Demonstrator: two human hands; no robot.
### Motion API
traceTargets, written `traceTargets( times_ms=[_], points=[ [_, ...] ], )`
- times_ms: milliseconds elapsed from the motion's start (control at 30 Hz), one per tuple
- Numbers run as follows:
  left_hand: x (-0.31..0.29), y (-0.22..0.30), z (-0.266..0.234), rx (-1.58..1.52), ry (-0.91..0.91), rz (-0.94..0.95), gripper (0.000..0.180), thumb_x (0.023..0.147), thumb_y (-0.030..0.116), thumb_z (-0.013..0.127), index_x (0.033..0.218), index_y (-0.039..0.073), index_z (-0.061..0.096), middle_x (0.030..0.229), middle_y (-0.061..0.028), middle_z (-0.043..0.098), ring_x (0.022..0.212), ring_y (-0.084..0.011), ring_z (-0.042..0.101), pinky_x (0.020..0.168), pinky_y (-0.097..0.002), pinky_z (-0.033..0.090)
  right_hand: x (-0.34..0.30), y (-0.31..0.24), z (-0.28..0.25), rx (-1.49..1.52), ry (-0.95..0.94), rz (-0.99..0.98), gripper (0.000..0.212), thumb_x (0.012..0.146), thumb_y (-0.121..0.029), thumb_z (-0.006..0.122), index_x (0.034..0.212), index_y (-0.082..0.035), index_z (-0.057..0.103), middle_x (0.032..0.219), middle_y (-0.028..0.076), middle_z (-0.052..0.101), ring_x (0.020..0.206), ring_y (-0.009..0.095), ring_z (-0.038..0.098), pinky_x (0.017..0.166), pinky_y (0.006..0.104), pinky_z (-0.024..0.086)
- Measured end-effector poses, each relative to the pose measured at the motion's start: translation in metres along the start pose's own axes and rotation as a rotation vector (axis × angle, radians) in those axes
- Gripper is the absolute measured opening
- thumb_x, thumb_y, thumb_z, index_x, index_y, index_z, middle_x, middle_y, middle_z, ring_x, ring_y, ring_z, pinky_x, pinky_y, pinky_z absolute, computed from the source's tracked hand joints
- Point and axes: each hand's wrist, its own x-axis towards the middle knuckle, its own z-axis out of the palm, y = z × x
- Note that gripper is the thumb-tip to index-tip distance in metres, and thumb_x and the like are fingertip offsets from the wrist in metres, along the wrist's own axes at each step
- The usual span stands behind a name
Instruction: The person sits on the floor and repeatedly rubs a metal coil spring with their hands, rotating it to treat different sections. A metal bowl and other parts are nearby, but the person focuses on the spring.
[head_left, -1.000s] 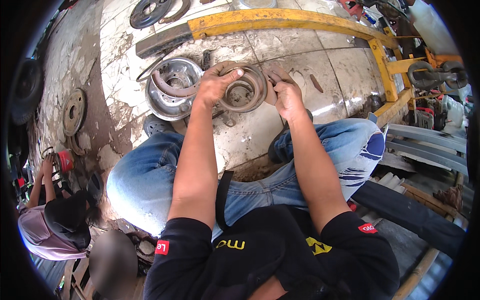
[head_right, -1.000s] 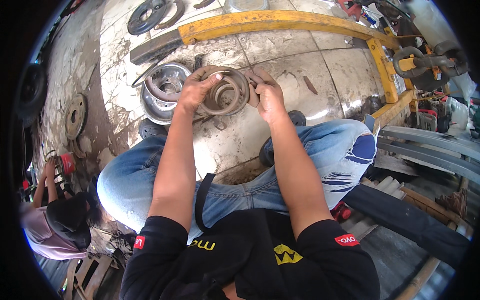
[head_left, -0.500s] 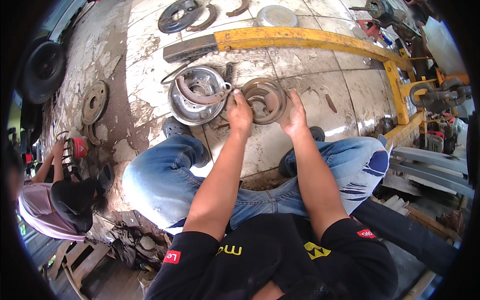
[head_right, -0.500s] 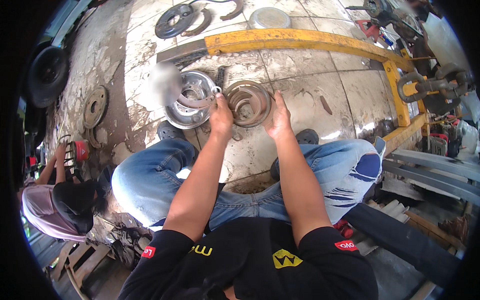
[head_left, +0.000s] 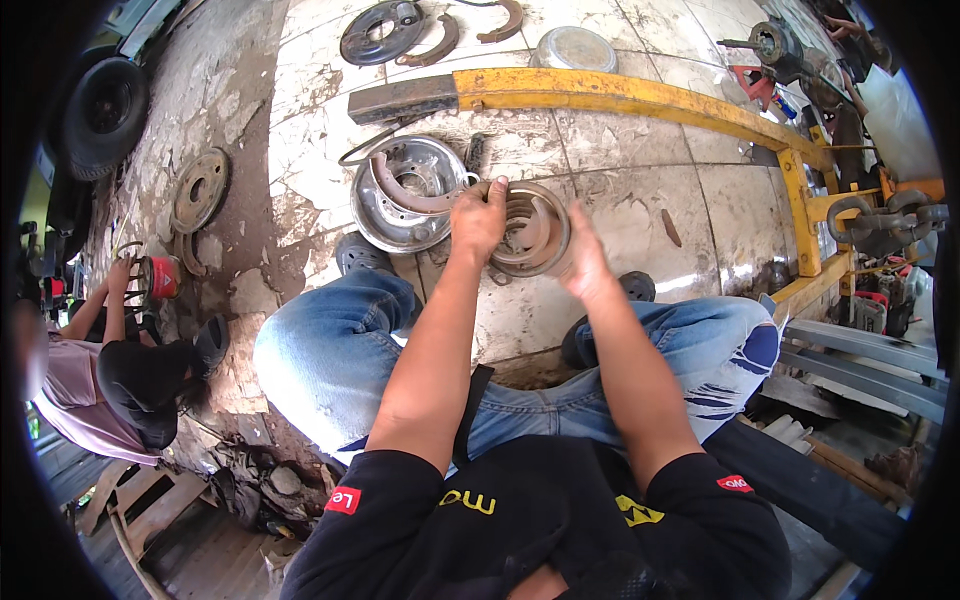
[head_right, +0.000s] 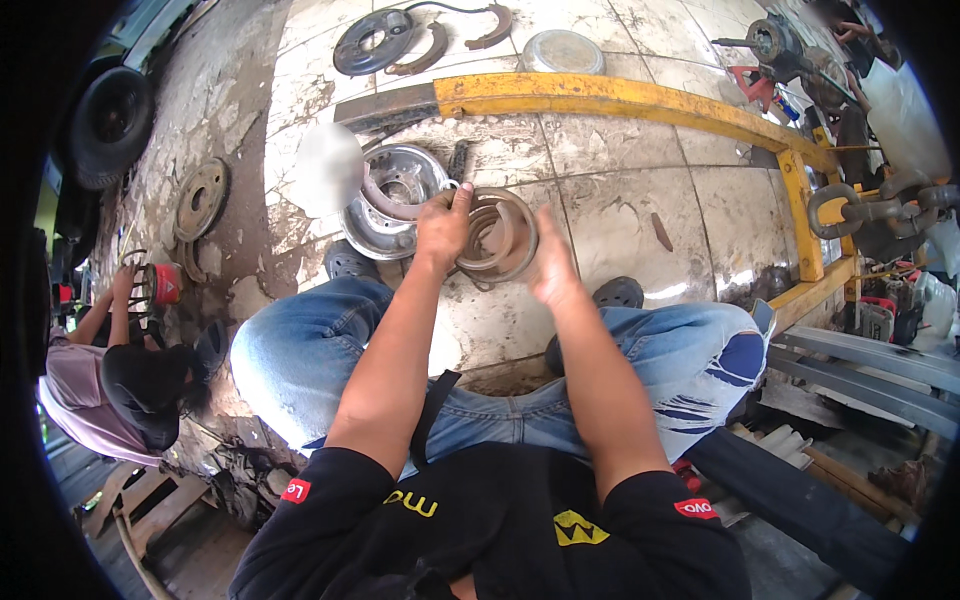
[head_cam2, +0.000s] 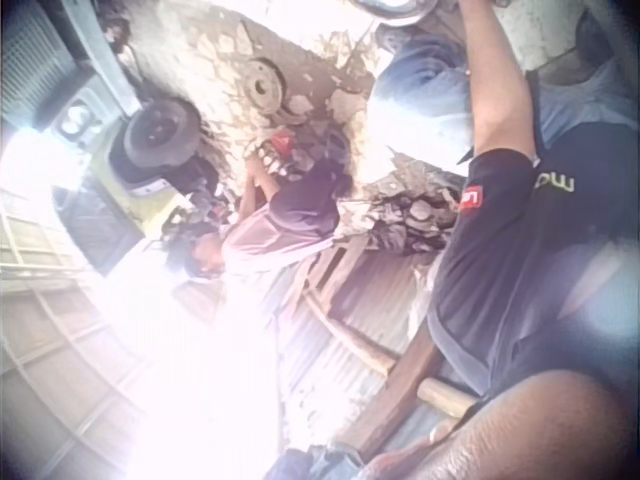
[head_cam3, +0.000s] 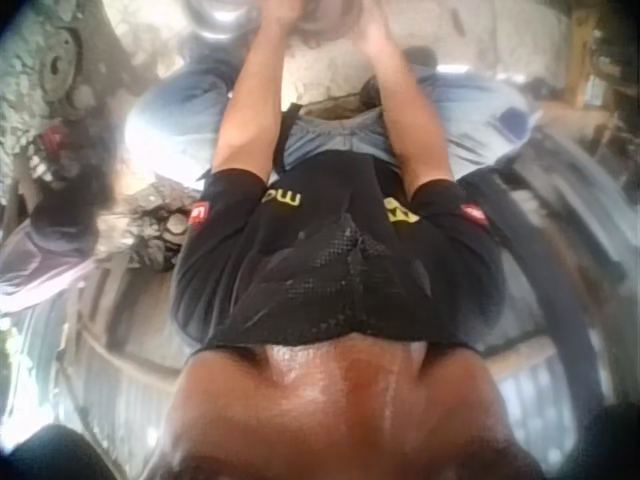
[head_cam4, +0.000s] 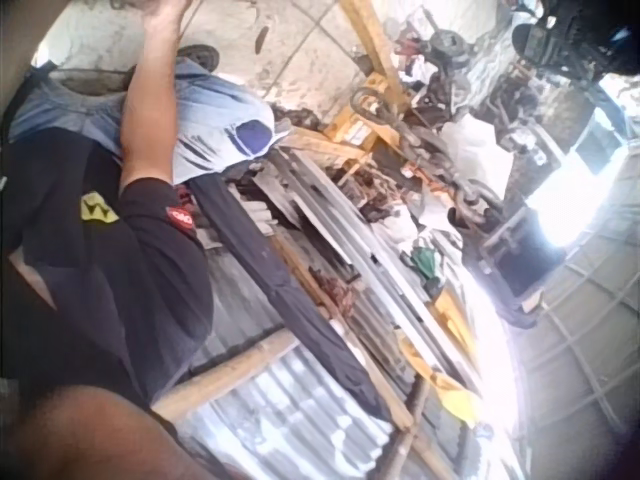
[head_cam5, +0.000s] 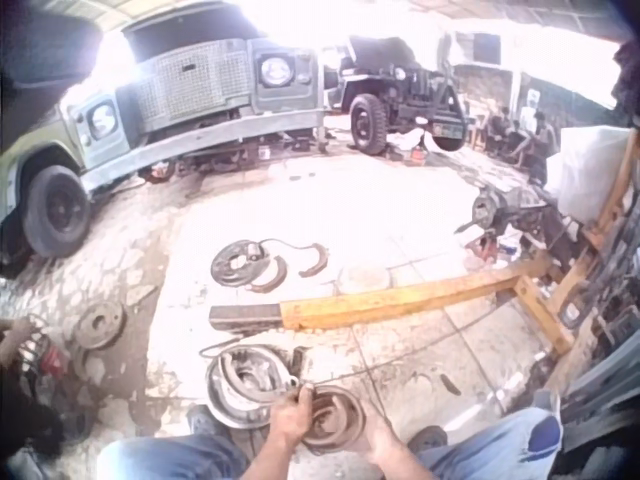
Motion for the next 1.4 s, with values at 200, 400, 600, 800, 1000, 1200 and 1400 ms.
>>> traceTargets(
  times_ms=[200, 400, 600, 800, 1000, 1200, 1400],
  points=[
    [0.006, -0.013, 0.001, -0.086, -0.001, -0.009, 0.048, 0.096, 0.043, 0.057, 0.099, -0.004, 0.07, 0.087, -0.0223, 0.069, 0.082, -0.0282, 0.065, 0.079, -0.0378, 0.049, -0.01, -0.017, 0.014, 0.269, 0.084, 0.033, 0.076, 0.099, -0.063, 0.019, 0.143, -0.004, 0.038, 0.142, 0.018, 0.046, 0.129, 0.032, 0.048, 0.106, 0.0517, 0.041],
    [0.005, -0.001, 0.002, 0.034, 0.166, -0.02, 0.05, 0.096, 0.043, 0.055, 0.1, -0.004, 0.07, 0.088, -0.0229, 0.069, 0.087, -0.0298, 0.067, 0.08, -0.039, 0.049, -0.002, 0.023, 0.008, 0.206, -0.01, -0.057, 0.079, 0.097, -0.066, 0.016, 0.143, -0.005, 0.037, 0.141, 0.018, 0.047, 0.128, 0.033, 0.048, 0.107, 0.0503, 0.038],
    [0.012, -0.017, -0.002, -0.186, 0.032, -0.041, 0.045, 0.096, 0.04, 0.058, 0.097, -0.003, 0.071, 0.082, -0.0165, 0.069, 0.079, -0.019, 0.063, 0.076, -0.0356, 0.049, -0.01, -0.014, 0.03, 0.23, 0.169, -0.09, 0.072, 0.098, -0.062, 0.023, 0.142, -0.006, 0.034, 0.136, 0.019, 0.05, 0.127, 0.036, 0.048, 0.107, 0.0533, 0.036],
    [0.014, -0.015, 0.008, 0.006, 0.226, -0.013, 0.048, 0.097, 0.042, 0.055, 0.098, -0.003, 0.071, 0.087, -0.0181, 0.071, 0.079, -0.0244, 0.064, 0.078, -0.0353, 0.05, -0.004, 0.022, 0.025, 0.269, 0.105, -0.134, 0.072, 0.098, -0.061, 0.019, 0.142, -0.006, 0.033, 0.137, 0.02, 0.049, 0.124, 0.037, 0.049, 0.104, 0.0543, 0.039],
    [0.018, -0.013, -0.006, -0.116, 0.018, -0.064, 0.048, 0.097, 0.042, 0.055, 0.095, -0.004, 0.07, 0.086, -0.0167, 0.071, 0.077, -0.0257, 0.064, 0.077, -0.037, 0.05, 0.005, -0.002, 0.033, 0.354, 0.279, -0.148, 0.064, 0.099, -0.057, 0.021, 0.128, -0.005, 0.044, 0.128, 0.02, 0.052, 0.115, 0.037, 0.055, 0.1, 0.0559, 0.042],
    [0.017, -0.011, 0.003, -0.037, 0.231, -0.096, 0.049, 0.097, 0.042, 0.054, 0.099, -0.004, 0.071, 0.088, -0.0208, 0.071, 0.082, -0.0291, 0.066, 0.078, -0.0386, 0.049, 0.013, 0.029, 0.018, 0.36, 0.09, -0.152, 0.063, 0.099, -0.055, 0.021, 0.128, -0.005, 0.045, 0.127, 0.018, 0.053, 0.119, 0.035, 0.052, 0.101, 0.0556, 0.041],
    [0.018, -0.026, -0.013, -0.016, 0.116, -0.029, 0.055, 0.096, 0.045, 0.051, 0.1, -0.006, 0.069, 0.098, -0.0291, 0.068, 0.097, -0.0396, 0.065, 0.089, -0.042, 0.047, 0.023, 0.006, 0.022, 0.38, 0.155, -0.073, 0.062, 0.097, -0.058, 0.032, 0.126, -0.005, 0.043, 0.121, 0.017, 0.054, 0.116, 0.031, 0.053, 0.1, 0.0518, 0.042]
  ],
)
